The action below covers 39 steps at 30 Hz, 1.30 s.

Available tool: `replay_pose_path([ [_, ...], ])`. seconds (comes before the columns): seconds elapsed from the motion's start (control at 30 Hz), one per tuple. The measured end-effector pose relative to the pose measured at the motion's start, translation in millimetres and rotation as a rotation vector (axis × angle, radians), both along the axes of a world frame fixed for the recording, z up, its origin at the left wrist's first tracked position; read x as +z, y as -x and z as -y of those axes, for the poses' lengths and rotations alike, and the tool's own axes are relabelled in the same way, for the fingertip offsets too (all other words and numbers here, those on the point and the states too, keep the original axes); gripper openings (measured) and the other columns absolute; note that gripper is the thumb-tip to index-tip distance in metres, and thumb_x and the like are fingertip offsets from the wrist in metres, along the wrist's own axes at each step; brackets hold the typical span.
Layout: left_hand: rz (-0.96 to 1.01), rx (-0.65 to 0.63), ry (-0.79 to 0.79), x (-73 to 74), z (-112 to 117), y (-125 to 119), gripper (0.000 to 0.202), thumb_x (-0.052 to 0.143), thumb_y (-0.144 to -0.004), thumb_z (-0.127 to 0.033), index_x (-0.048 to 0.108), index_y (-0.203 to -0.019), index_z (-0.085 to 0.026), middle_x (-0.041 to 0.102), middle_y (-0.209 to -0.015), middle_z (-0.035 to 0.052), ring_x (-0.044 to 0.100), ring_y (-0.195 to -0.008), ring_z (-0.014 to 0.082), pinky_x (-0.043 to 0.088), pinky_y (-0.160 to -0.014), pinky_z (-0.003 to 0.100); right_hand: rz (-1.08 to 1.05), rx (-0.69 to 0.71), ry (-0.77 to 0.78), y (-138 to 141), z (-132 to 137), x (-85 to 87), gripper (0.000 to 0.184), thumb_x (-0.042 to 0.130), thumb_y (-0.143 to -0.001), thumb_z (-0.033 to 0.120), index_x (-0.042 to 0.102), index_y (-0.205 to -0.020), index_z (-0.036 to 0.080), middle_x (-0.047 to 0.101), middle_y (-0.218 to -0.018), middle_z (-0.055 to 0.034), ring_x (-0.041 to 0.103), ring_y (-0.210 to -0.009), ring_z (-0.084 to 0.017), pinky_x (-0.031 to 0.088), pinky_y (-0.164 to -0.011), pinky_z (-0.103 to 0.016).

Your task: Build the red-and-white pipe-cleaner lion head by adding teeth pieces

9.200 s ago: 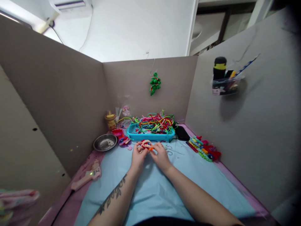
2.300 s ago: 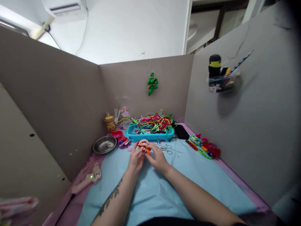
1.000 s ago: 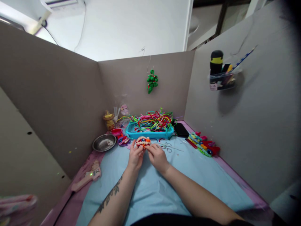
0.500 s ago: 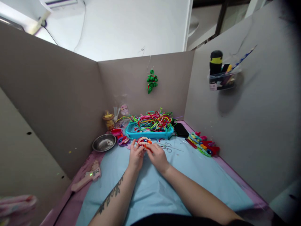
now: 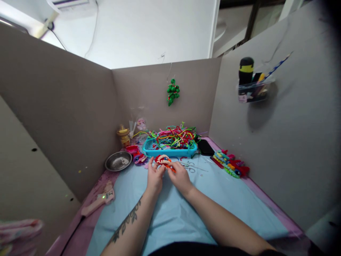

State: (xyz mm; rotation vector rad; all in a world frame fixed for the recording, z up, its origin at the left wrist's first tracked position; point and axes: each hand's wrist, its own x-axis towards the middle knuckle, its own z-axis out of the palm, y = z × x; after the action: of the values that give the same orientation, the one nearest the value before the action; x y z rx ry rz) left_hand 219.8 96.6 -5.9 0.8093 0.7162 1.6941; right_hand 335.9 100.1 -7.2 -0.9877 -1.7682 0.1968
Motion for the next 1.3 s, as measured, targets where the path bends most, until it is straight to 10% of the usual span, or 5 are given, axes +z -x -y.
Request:
replay_pose_path([
  [0.53, 0.107, -0.113, 0.289, -6.4, -12.2, 5.9, 0.073, 0.052, -0.052, 0.006, 0.038, -0.116, -0.026, 0.062, -0.087, 0.0009, 0.062, -0.069, 0.0133, 0.051, -0.07, 0.032, -0.514, 0.233, 0.405, -1.3, -11.0, -3.0, 0.011, 0.056, -0.072, 0.027, 0.058, -0.077, 0.018, 0.065, -0.071, -0.0021, 0.06, -0.067, -0.017, 0.049, -0.065, -0.029],
  [1.0, -0.162, -0.171, 0.082, -0.2, -0.4, -3.1, 0.026, 0.076, -0.058, -0.03, 0.063, -0.074, -0.014, 0.061, -0.099, 0.0057, 0.055, -0.069, 0.0106, 0.044, -0.066, 0.025, -0.457, 0.207, 0.41, -1.9, -16.5, -8.8, 0.018, 0.056, -0.073, 0.027, 0.066, -0.084, 0.017, 0.07, -0.083, -0.0056, 0.065, -0.075, -0.019, 0.051, -0.072, -0.032],
  [1.3, -0.432, -0.015, -0.013, -8.4, -6.6, -2.9, 0.025, 0.068, -0.066, -0.035, 0.056, -0.061, -0.014, 0.053, -0.059, -0.0009, 0.043, -0.053, 0.0088, 0.035, -0.053, 0.021, -0.36, 0.167, 0.338, -2.1, -10.1, -2.1, 0.019, 0.05, -0.074, 0.021, 0.068, -0.082, 0.019, 0.07, -0.087, -0.0055, 0.064, -0.079, -0.02, 0.05, -0.074, -0.034],
])
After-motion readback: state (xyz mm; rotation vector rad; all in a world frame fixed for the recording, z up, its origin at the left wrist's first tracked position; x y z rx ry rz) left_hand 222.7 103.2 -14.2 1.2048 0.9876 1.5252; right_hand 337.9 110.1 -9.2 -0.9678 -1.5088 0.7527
